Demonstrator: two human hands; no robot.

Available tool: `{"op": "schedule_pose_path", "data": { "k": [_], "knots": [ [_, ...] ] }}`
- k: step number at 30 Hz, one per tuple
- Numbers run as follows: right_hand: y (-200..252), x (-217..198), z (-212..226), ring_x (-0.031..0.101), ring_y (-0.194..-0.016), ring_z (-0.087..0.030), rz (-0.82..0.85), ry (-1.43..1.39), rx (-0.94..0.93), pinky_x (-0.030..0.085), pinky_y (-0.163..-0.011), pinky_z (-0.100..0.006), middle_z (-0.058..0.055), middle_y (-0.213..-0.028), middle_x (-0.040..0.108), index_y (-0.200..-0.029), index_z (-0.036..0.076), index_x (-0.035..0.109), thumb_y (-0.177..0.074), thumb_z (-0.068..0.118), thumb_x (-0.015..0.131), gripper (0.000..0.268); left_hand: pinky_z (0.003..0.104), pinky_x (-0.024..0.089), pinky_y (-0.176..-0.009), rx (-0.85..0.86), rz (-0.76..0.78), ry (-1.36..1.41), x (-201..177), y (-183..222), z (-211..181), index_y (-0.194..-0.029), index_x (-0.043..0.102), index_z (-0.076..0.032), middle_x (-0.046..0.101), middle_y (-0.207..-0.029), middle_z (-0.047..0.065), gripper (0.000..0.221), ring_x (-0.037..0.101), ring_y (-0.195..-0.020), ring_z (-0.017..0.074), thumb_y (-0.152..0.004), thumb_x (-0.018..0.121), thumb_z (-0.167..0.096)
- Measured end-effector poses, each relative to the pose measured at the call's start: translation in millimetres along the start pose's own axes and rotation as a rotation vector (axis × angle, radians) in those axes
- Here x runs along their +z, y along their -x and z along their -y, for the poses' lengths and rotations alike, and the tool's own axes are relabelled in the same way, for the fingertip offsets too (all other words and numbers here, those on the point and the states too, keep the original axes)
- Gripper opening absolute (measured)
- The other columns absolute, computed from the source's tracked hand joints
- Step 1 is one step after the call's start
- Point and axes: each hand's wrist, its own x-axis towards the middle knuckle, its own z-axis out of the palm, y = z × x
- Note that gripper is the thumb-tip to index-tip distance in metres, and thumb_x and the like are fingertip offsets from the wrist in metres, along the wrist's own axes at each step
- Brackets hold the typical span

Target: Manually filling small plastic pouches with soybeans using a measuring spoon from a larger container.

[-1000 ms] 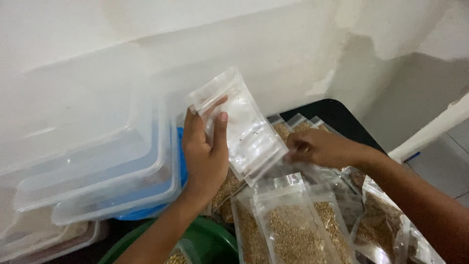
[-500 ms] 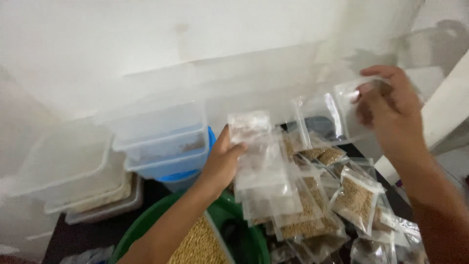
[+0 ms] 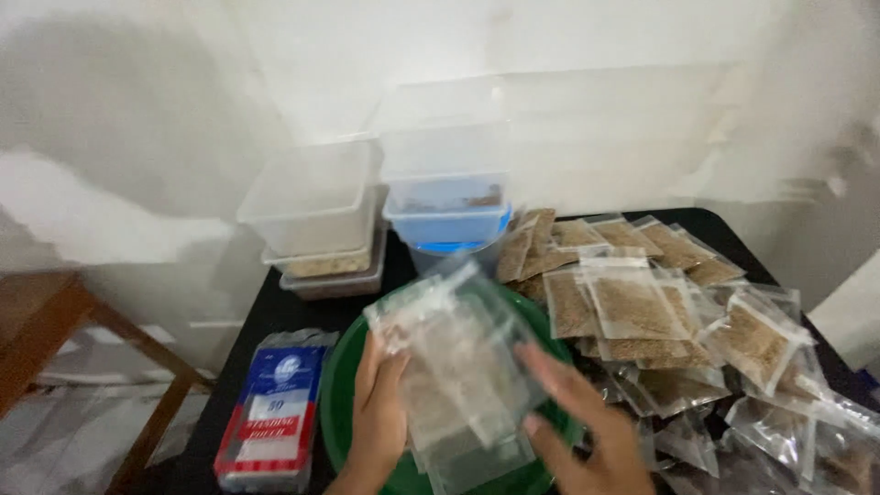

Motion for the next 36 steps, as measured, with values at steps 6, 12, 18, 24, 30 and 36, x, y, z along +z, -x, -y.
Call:
{"op": "schedule_pose_path", "data": {
  "k": [6, 12, 18, 24, 30, 36],
  "knots": [
    [34.2, 32.1, -150.9, 0.01, -0.16, -0.013, 0.464, 0.834, -0.009, 0.014, -0.121, -0.055, 0.012, -0.176, 0.01, -0.166, 0.037, -0.002, -0.092, 0.076, 0.039, 0.092, 0.044, 0.039, -0.117, -0.033, -0.09, 0.072, -38.6, 56.5, 15.8, -0.162, 0.036, -0.018, 0.047, -0.164, 0.006, 0.074, 0.046, -0.149, 0.025, -0.09, 0.041, -0.034],
    [69.4, 42.0, -181.1, 0.006, -0.161, -0.019, 0.474, 0.984, -0.143, 0.014, -0.117, -0.064, 0.007, -0.175, 0.004, -0.166, 0.033, 0.003, -0.093, 0.078, 0.056, 0.101, 0.042, 0.047, -0.107, 0.149, -0.095, 0.009, -52.4, 77.8, 40.4, -0.147, 0.052, -0.01, 0.066, -0.141, 0.013, 0.079, 0.063, -0.129, 0.0271, -0.075, 0.074, -0.031],
    [74.4, 28.1, -99.5, 0.042, -0.146, -0.024, 0.128, 0.582, -0.315, 0.028, -0.119, -0.048, -0.004, -0.16, 0.044, -0.151, 0.016, 0.042, -0.09, 0.038, 0.066, 0.069, 0.049, 0.05, -0.105, 0.174, -0.365, 0.01, -66.2, 73.1, 15.3, -0.159, 0.024, -0.017, 0.04, -0.155, 0.013, 0.095, 0.05, -0.136, 0.0335, -0.076, 0.069, -0.027],
    [51.9, 15.1, -115.7, 0.067, -0.118, -0.02, 0.112, 0.741, -0.337, 0.027, -0.121, -0.058, 0.004, -0.12, 0.076, -0.119, 0.021, 0.078, -0.097, 0.037, 0.058, 0.034, 0.049, 0.029, -0.119, 0.328, -0.434, -0.36, -109.9, 17.8, 8.2, -0.161, 0.011, -0.016, 0.021, -0.166, 0.013, 0.092, 0.027, -0.15, 0.0307, -0.088, 0.064, -0.029],
    [55.3, 18.0, -131.3, 0.067, -0.099, -0.02, 0.094, 0.841, -0.546, 0.021, -0.123, -0.06, 0.005, -0.095, 0.077, -0.095, 0.021, 0.081, -0.097, 0.043, 0.054, 0.035, 0.043, 0.025, -0.118, 0.33, -0.321, -0.464, -120.6, -34.1, 6.6, -0.164, -0.005, -0.01, 0.011, -0.172, 0.013, 0.089, 0.022, -0.153, 0.03, -0.095, 0.049, -0.023],
    [59.9, 18.6, -126.1, 0.067, -0.088, -0.02, 0.063, 0.815, -0.591, 0.025, -0.122, -0.058, 0.003, -0.086, 0.076, -0.089, 0.019, 0.08, -0.094, 0.041, 0.061, 0.03, 0.042, 0.045, -0.086, 0.285, -0.164, -0.423, -111.5, -37.4, 3.4, -0.157, 0.018, -0.018, 0.037, -0.145, 0.009, 0.074, 0.053, -0.118, 0.0274, -0.088, 0.046, -0.015]
  ]
}}
